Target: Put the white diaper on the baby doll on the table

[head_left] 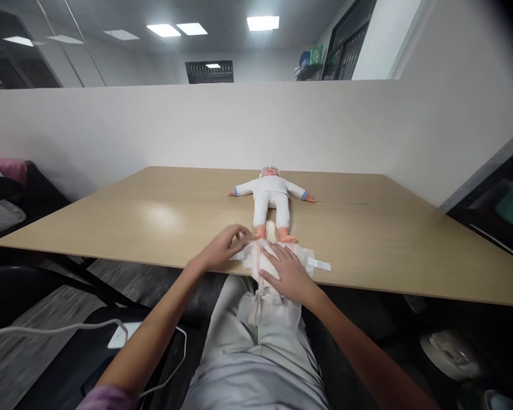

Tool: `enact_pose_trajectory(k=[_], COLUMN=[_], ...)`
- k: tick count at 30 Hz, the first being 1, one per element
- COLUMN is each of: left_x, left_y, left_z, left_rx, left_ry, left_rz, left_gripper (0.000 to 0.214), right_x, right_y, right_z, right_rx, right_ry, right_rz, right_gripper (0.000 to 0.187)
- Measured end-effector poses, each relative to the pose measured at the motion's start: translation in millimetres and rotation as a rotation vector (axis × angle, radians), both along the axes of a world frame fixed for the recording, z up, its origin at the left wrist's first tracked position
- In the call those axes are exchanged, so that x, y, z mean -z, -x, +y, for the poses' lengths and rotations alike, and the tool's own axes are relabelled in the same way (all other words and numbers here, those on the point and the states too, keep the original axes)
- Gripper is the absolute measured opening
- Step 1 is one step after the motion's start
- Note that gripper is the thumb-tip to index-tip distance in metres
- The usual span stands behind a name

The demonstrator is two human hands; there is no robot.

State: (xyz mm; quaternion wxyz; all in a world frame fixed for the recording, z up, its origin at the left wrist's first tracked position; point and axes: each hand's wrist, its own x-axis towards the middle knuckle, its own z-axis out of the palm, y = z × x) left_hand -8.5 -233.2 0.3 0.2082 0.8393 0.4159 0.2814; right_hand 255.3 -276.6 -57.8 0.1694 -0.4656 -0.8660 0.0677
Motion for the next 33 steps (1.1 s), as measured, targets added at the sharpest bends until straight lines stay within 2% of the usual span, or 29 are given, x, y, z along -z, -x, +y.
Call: enact_pose_trajectory(k=[3, 5, 8, 10, 12, 15, 17, 19, 21, 24, 26, 29, 33], left_x=[2.9, 5.4, 5.3, 3.8, 2.7, 2.7, 0.9, -6.2, -21.2, -55.0, -78.5, -103.8, -116.0], left_y=[-18, -36, -60, -71, -78, -84, -87, -90, -92, -95, -95, -95, -93], left_z=[66, 99, 130, 141, 148, 151, 153, 155, 158, 166, 172, 181, 190], left_rx=[0.045, 0.192, 0.452, 0.565, 0.631, 0.665, 0.671, 0.68, 0.708, 0.709, 0.654, 0.551, 0.502], left_ry=[-0.317, -0.439, -0.524, -0.541, -0.554, -0.576, -0.567, -0.527, -0.445, -0.306, -0.228, -0.118, -0.061], left_rz=[0.323, 0.497, 0.661, 0.727, 0.738, 0.641, 0.552, 0.458, 0.336, 0.129, 0.024, -0.064, -0.147], left_gripper=[0.064, 0.088, 0.111, 0.113, 0.098, 0.053, 0.036, 0.033, 0.035, 0.033, 0.032, 0.041, 0.049], right_x=[0.2, 0.9, 2.7, 4.4, 5.7, 5.4, 3.3, 0.0, -3.7, -8.0, -9.2, -8.3, -3.8], right_y=[1, 1, 2, 2, 2, 0, -3, -6, -9, -10, -7, -2, 4], right_z=[-1, -1, 0, 0, 0, 3, 8, 15, 25, 45, 62, 99, 168], right_rx=[0.008, 0.013, 0.01, 0.009, 0.01, -0.004, -0.029, -0.057, -0.074, -0.092, -0.103, -0.106, -0.141], right_ry=[-0.021, -0.042, -0.065, -0.064, -0.049, 0.005, 0.068, 0.149, 0.23, 0.294, 0.296, 0.263, 0.153], right_rz=[0.016, 0.031, 0.053, 0.056, 0.057, 0.056, 0.051, 0.041, 0.024, 0.005, -0.009, -0.024, 0.028], right_gripper=[0.07, 0.07, 0.068, 0.069, 0.072, 0.076, 0.078, 0.079, 0.079, 0.079, 0.08, 0.08, 0.077])
